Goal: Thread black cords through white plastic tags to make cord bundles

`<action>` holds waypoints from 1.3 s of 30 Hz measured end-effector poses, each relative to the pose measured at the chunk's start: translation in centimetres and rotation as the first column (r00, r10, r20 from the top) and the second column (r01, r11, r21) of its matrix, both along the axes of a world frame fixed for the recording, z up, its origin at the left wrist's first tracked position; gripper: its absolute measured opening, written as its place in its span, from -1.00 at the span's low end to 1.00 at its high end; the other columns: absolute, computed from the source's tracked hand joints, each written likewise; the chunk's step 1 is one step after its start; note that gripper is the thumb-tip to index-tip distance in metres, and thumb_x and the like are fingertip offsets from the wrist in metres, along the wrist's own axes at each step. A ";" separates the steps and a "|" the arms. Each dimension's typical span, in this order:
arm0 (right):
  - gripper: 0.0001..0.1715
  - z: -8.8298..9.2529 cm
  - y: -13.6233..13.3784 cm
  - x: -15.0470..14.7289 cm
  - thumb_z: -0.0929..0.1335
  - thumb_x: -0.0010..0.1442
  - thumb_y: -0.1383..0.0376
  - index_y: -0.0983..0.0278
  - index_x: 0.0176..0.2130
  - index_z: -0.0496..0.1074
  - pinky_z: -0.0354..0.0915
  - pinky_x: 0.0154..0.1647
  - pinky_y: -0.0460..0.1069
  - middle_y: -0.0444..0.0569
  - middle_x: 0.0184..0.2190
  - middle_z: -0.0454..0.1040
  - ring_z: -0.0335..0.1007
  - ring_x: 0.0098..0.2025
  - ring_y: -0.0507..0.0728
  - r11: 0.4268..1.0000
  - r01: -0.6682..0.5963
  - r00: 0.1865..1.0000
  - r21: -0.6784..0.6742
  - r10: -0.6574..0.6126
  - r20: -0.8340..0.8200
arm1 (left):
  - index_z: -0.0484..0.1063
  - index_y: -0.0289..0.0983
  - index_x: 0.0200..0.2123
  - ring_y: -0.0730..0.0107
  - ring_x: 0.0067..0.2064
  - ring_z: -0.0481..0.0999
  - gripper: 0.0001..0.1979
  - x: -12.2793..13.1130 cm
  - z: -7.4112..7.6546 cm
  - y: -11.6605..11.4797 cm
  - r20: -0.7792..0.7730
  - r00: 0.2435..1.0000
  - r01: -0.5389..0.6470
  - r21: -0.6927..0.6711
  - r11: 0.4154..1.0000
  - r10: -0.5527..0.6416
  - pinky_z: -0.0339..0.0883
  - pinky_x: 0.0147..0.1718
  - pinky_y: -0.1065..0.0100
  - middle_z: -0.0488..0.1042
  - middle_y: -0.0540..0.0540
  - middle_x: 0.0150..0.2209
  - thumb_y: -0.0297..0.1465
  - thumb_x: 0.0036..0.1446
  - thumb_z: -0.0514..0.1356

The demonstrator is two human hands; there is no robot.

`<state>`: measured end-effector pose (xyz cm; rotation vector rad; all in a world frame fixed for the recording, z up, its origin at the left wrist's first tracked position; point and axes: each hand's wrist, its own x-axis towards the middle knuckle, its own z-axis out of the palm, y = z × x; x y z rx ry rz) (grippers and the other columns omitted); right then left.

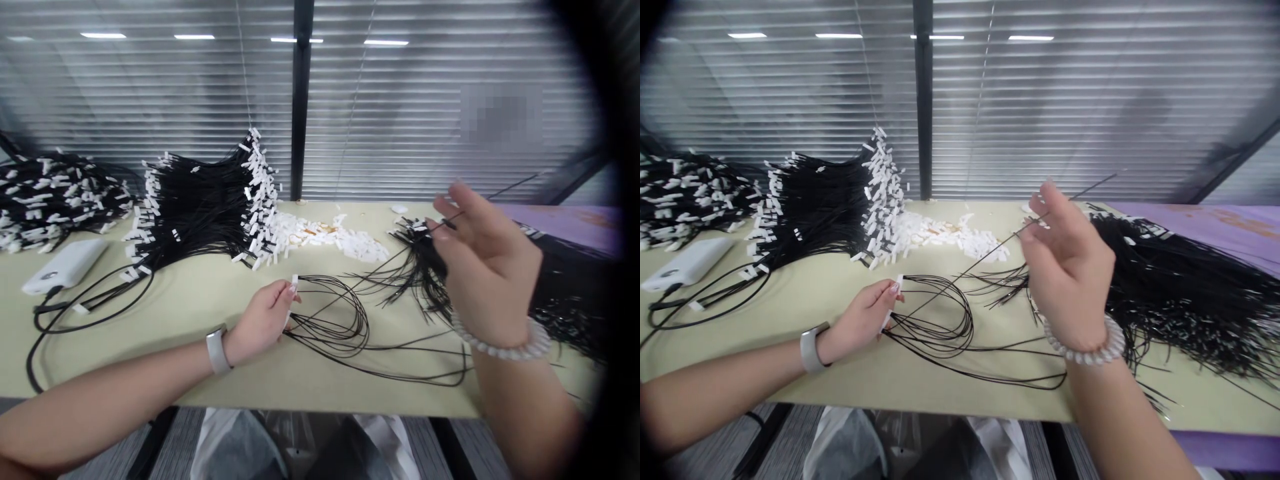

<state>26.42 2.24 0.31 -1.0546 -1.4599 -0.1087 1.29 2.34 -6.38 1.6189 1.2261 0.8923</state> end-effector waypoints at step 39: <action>-0.70 -4.8 -1.5 -7.5 0.13 0.24 0.28 0.31 -0.43 0.32 0.01 -0.43 -0.11 -0.10 -0.54 0.36 0.19 -0.51 -0.04 0.852 -0.032 0.748 -0.522 0.367 0.553 | 0.25 -0.27 -0.42 0.53 -0.67 0.19 -0.64 -0.2 -0.1 0.0 0.022 0.992 0.123 0.009 0.992 -0.123 0.19 -0.69 0.48 0.17 0.07 -0.65 -0.13 0.19 -0.11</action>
